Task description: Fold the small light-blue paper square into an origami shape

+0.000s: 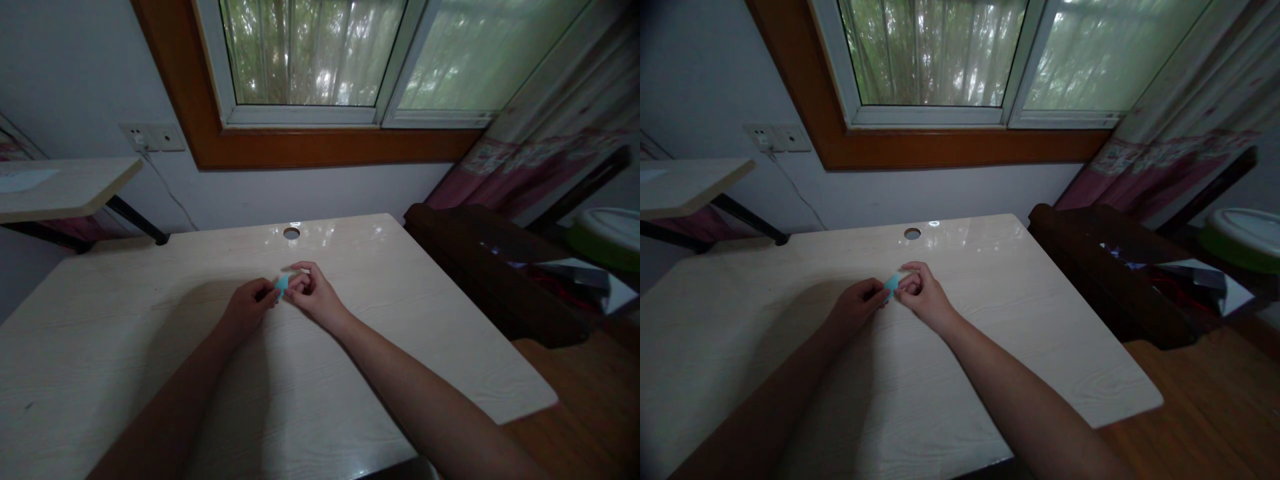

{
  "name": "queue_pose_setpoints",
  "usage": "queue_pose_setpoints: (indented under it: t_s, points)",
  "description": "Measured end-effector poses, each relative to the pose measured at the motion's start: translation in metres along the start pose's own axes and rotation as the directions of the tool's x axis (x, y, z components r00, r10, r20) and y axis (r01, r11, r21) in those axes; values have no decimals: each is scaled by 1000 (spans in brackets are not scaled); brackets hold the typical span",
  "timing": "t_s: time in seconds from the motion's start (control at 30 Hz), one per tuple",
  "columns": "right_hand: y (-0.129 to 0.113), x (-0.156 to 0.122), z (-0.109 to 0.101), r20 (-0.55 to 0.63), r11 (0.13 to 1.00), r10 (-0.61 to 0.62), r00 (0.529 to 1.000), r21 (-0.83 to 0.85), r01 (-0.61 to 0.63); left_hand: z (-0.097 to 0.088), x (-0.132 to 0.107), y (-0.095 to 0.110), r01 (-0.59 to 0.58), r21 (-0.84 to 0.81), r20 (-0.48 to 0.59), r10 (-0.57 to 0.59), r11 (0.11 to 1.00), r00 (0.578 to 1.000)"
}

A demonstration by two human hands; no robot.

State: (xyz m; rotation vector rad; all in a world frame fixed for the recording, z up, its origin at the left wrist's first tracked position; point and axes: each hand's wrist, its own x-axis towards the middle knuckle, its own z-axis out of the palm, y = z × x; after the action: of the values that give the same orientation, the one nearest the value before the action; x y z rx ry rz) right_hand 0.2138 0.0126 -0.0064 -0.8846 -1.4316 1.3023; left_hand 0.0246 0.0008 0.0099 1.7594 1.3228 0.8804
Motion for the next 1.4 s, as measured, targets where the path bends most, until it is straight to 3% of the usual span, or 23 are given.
queue_pose_setpoints:
  t_s: [0.3,0.73,1.0,1.23,1.4]
  points:
    - [-2,-1,1,-30,1000,-3,1000,3,3,0,0,1,-27,40,43,25,999,999]
    - [-3,-2,4,-41,998,-18,999,-64,15,-1,-1,6,-1,55,10,1,998,1000]
    - [0,2,3,-104,997,-10,995,76,18,-1,0,-2,37,-54,-23,-38,998,999]
    - [0,7,-3,-223,983,34,974,182,7,-6,0,2,88,-132,-122,-104,987,987]
    - [2,6,-2,-153,992,20,988,128,-1,-5,2,7,43,-239,-130,-75,970,989]
